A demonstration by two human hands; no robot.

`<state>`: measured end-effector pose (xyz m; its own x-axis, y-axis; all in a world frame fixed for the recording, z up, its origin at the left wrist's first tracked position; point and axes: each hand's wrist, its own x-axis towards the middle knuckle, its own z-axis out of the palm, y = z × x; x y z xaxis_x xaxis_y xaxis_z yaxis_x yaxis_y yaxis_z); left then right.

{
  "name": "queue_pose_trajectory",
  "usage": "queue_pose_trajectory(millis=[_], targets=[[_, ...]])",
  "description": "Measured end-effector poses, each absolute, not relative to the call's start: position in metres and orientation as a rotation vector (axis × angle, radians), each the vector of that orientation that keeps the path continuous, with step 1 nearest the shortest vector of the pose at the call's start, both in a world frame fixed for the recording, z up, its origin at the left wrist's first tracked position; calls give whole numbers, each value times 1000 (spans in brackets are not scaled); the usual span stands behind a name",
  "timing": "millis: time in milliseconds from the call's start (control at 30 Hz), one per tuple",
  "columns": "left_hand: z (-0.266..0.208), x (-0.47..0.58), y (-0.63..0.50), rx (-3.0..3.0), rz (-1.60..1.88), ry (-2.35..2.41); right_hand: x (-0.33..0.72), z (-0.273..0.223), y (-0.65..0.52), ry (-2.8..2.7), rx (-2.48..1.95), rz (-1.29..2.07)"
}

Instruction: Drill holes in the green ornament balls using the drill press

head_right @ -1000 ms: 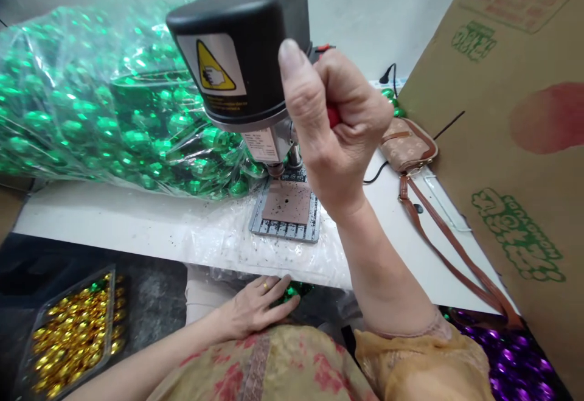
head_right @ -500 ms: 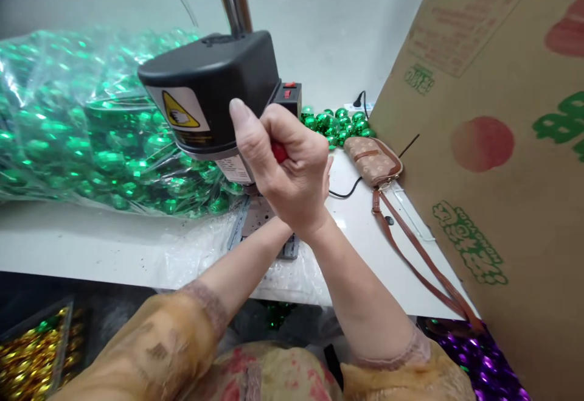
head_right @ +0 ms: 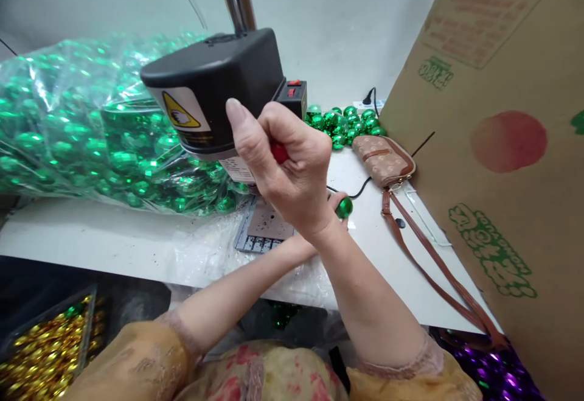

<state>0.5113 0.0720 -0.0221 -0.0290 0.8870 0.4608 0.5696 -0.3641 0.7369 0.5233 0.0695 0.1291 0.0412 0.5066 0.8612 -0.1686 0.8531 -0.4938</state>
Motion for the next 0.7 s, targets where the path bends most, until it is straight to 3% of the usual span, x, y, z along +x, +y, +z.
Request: queue_pose_trajectory(millis=[100, 233, 367, 700], targets=[[-37, 481, 9, 1890, 1346, 1504, 526, 130, 70, -1468, -295, 532], [-48, 423, -41, 1398, 1601, 1756, 525, 131, 70, -1462, -297, 560], [-51, 371, -34, 1134, 1674, 1790, 522, 132, 68, -1373, -248, 555], [-60, 356, 6, 1222, 1593, 1541, 521, 134, 67, -1363, -219, 560]])
